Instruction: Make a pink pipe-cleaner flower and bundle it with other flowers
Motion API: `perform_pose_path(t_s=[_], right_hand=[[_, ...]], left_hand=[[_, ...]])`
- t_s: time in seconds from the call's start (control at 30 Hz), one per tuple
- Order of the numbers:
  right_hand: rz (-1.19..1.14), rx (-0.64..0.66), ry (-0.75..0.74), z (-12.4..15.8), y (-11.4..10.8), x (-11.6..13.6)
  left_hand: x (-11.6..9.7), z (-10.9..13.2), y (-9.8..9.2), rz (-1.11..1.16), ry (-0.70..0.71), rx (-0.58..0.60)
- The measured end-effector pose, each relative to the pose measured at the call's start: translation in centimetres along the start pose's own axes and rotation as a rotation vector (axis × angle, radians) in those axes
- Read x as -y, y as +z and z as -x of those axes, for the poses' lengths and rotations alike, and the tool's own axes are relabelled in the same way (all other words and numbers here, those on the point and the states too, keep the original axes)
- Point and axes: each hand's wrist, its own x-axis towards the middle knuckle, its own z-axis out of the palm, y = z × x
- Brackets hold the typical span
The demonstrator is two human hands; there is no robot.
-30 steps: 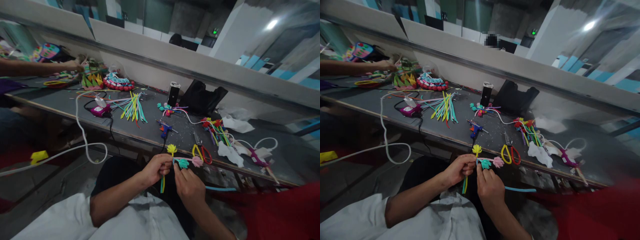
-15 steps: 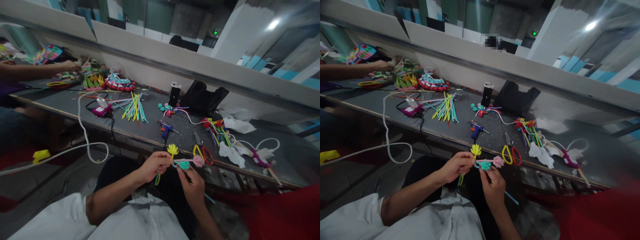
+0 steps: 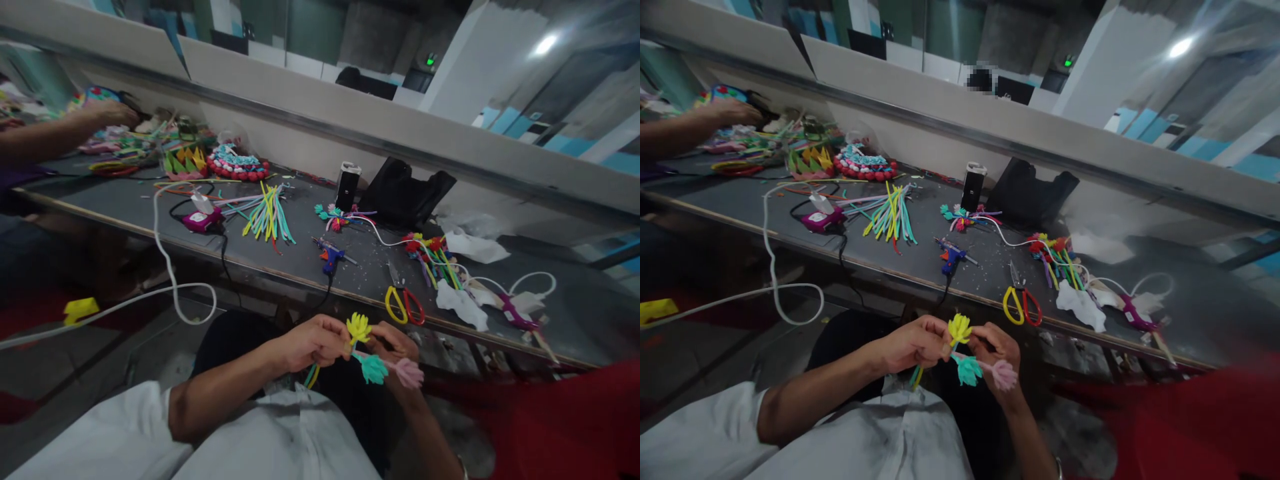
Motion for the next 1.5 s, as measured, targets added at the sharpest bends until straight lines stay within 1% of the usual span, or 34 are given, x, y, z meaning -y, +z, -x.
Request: perform_pose_path(t_s=[0.13, 0.2, 0.3, 0.37, 0.47, 0.57, 0.6, 0.67, 0.77, 0.87, 0.93, 1.0, 1.1, 1.33, 1.4, 1.5], right_hand=[[0.064, 0.092, -0.062, -1.1, -1.6, 0.6], [0.042, 0.204, -0.036, -2.0, -2.5, 0.6], [-0.033, 0.455, 0.073, -3.8, -3.7, 0.6], [-0.038, 0.574, 0.158, -4.9, -4.3, 0.9], [-0.016, 0.648, 0.262, -6.2, -4.6, 2.0], [0.008, 0.693, 0.355, -6.7, -4.4, 3.1], [0.040, 0.691, 0.357, -6.7, -4.3, 3.5], [0.132, 0.639, 0.298, -6.4, -4.1, 3.9], [0.266, 0.490, 0.182, -5.9, -3.5, 4.2], [0.381, 0.350, 0.202, -5.3, -2.9, 4.2], [0.423, 0.291, 0.243, -5.1, -2.5, 4.0], [0.391, 0.291, 0.228, -4.9, -2.3, 3.8], [0.311, 0.332, 0.107, -4.6, -1.9, 3.6], [0.434, 0.301, -0.030, -4.0, -1.0, 3.7], [0.481, 0.297, -0.079, -3.6, -0.8, 3.9], [0.477, 0.300, -0.150, -2.6, -0.3, 4.2]], left_hand=[[0.1, 0.4, 0.4, -0.053, -0.022, -0.038], [0.3, 0.5, 0.7, -0.105, -0.009, -0.076], [0.7, 0.4, 0.9, -0.230, 0.026, -0.133], [0.9, 0.2, 1.1, -0.293, 0.040, -0.157], [1.0, -0.2, 1.3, -0.338, 0.076, -0.193], [1.1, -0.6, 1.3, -0.339, 0.126, -0.275], [1.2, -0.8, 1.2, -0.322, 0.140, -0.309], [1.2, -1.0, 1.1, -0.268, 0.167, -0.367], [1.3, -1.3, 0.8, -0.194, 0.203, -0.414], [1.3, -1.4, 0.7, -0.127, 0.227, -0.410], [1.3, -1.4, 0.7, -0.088, 0.233, -0.390], [1.3, -1.4, 0.7, -0.069, 0.227, -0.383], [1.3, -1.5, 0.7, -0.094, 0.201, -0.393], [1.5, -1.6, 1.2, -0.225, 0.170, -0.423], [1.4, -1.7, 1.1, -0.182, 0.145, -0.403], [1.3, -1.8, 0.5, -0.019, 0.113, -0.317]])
